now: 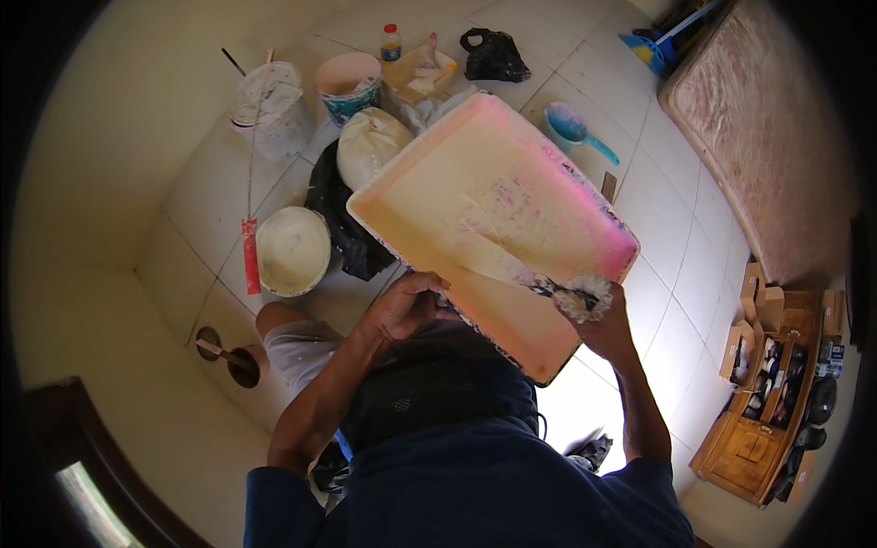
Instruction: The person mixes a light-colored substance in a bucket by hand and then pours it into a paint tray, spreading it with a putty knife.
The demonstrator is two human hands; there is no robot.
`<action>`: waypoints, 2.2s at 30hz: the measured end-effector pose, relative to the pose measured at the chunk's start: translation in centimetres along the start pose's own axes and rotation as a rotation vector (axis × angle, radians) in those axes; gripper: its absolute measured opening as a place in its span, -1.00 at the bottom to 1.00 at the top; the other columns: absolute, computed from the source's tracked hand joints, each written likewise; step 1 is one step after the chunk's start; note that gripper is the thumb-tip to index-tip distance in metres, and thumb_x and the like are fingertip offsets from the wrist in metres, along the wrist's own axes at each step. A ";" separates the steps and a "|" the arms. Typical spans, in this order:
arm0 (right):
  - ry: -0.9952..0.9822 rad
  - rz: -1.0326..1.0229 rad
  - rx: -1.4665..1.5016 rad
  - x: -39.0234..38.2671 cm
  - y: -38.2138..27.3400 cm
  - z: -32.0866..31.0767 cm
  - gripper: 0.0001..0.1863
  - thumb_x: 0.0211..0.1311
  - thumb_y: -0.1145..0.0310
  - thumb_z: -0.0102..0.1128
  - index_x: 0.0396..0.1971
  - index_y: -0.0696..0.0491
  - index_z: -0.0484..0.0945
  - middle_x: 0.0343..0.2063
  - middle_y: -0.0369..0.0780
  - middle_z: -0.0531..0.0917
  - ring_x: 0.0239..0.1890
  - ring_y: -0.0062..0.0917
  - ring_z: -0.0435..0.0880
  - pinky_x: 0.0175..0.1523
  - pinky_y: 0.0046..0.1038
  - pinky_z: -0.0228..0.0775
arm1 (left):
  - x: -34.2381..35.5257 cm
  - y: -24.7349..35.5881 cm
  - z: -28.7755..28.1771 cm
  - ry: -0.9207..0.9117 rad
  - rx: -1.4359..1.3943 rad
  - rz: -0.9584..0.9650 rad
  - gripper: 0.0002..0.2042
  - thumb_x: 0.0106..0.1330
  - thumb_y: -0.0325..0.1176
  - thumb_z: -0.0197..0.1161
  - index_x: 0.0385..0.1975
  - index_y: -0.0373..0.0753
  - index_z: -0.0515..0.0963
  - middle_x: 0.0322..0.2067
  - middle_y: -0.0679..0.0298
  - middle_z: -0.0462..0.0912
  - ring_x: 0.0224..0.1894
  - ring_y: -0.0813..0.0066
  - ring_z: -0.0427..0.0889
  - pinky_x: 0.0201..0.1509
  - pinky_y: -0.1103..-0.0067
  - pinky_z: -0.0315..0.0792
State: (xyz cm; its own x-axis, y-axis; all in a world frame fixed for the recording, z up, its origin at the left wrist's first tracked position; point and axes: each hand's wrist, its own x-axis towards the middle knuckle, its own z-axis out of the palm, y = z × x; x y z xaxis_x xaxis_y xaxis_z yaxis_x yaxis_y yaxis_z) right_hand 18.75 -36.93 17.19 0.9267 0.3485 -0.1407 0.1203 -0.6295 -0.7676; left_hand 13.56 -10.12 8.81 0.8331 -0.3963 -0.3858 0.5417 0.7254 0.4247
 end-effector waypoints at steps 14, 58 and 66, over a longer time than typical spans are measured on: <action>0.145 -0.007 0.033 1.6 0.0 -1.5 -0.78 -0.07 0.45 0.33 -0.42 0.16 0.50 -0.49 -0.25 0.58 -0.38 -0.54 0.57 -0.22 -0.55 0.40 | 0.1 0.1 -0.1 -0.020 -0.018 0.014 -0.71 0.06 -0.38 0.16 -0.20 -0.29 0.44 -0.31 0.20 0.56 -0.26 0.37 0.54 -0.10 0.33 0.42; 0.299 -0.218 0.173 13.8 0.0 3.5 -0.83 -0.06 0.44 0.27 -0.53 0.20 0.48 -0.63 -0.21 0.54 -0.57 -0.55 0.42 -0.39 -0.48 0.33 | 0.0 0.1 -0.3 0.005 0.047 -0.032 -0.59 0.02 -0.39 0.16 -0.06 -0.26 0.39 -0.13 0.21 0.49 -0.09 0.31 0.46 0.01 0.22 0.34; 0.236 -0.245 0.090 14.1 0.2 3.0 -0.84 -0.06 0.46 0.30 -0.49 0.19 0.52 -0.60 -0.28 0.56 -0.52 -0.61 0.48 -0.33 -0.54 0.36 | -0.1 0.2 -0.2 0.000 0.041 -0.046 -0.60 0.03 -0.39 0.15 -0.07 -0.27 0.38 -0.12 0.21 0.46 -0.04 0.32 0.42 0.04 0.23 0.33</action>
State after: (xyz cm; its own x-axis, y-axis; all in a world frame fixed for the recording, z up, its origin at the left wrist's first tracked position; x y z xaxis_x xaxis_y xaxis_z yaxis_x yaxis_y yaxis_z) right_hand 30.77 -30.09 13.17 0.9323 0.3049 0.1946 0.3269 -0.4796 -0.8143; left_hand 13.58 -9.80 8.77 0.8072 -0.4288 -0.4056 0.5837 0.6825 0.4399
